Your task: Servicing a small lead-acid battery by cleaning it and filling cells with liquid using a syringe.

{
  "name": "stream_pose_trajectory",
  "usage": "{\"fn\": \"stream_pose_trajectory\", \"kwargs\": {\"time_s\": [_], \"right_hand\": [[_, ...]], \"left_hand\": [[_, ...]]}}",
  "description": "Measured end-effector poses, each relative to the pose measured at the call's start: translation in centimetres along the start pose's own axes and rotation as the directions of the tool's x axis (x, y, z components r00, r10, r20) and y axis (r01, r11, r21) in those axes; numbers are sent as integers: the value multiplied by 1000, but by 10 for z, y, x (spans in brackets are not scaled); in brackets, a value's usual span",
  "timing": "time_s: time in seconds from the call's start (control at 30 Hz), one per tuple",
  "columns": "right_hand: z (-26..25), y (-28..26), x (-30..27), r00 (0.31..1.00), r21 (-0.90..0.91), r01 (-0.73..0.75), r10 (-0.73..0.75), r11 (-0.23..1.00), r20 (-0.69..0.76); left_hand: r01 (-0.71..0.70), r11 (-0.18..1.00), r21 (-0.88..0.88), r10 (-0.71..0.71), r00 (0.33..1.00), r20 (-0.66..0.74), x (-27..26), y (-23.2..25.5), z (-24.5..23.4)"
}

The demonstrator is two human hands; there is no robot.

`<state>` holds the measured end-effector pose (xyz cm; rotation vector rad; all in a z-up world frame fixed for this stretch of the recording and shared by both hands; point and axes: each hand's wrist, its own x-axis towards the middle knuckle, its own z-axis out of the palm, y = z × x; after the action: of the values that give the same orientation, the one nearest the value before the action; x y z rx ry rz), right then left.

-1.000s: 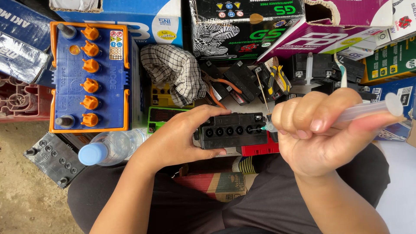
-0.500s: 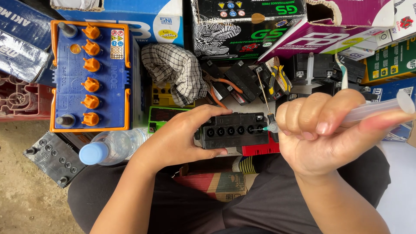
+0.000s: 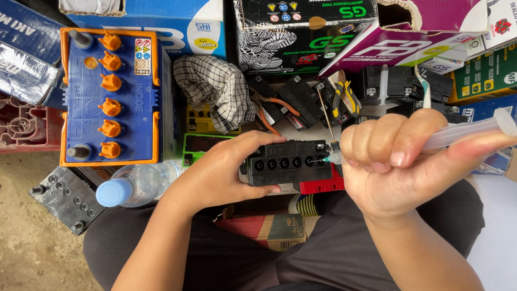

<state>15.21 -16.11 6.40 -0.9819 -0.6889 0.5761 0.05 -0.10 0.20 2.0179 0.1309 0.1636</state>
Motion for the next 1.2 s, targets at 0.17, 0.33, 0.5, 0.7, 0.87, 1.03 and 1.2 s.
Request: {"fn": "stream_pose_trajectory", "kwargs": {"time_s": [0.17, 0.33, 0.5, 0.7, 0.87, 1.03, 1.2], "right_hand": [[0, -2, 0, 1000, -8, 0, 0, 1000, 9], [-6, -6, -2, 999, 8, 22, -23, 1000, 30], [-15, -7, -8, 979, -81, 166, -154, 983, 136], [-18, -6, -9, 976, -70, 166, -154, 984, 154], [-14, -3, -8, 982, -118, 140, -123, 983, 140], [-17, 4, -6, 989, -31, 74, -70, 997, 131], [-15, 1, -5, 995, -53, 59, -54, 997, 90]], "left_hand": [[11, 1000, 1, -11, 1000, 6, 1, 1, 0], [25, 1000, 4, -25, 1000, 15, 1, 1, -1], [12, 1000, 4, -13, 1000, 13, 1, 1, -1], [9, 1000, -4, -9, 1000, 16, 1, 1, -1], [8, 1000, -4, -8, 1000, 10, 2, 2, -1], [9, 1000, -7, -9, 1000, 9, 2, 2, -1], [4, 1000, 1, -4, 1000, 12, 2, 1, -1]]}}
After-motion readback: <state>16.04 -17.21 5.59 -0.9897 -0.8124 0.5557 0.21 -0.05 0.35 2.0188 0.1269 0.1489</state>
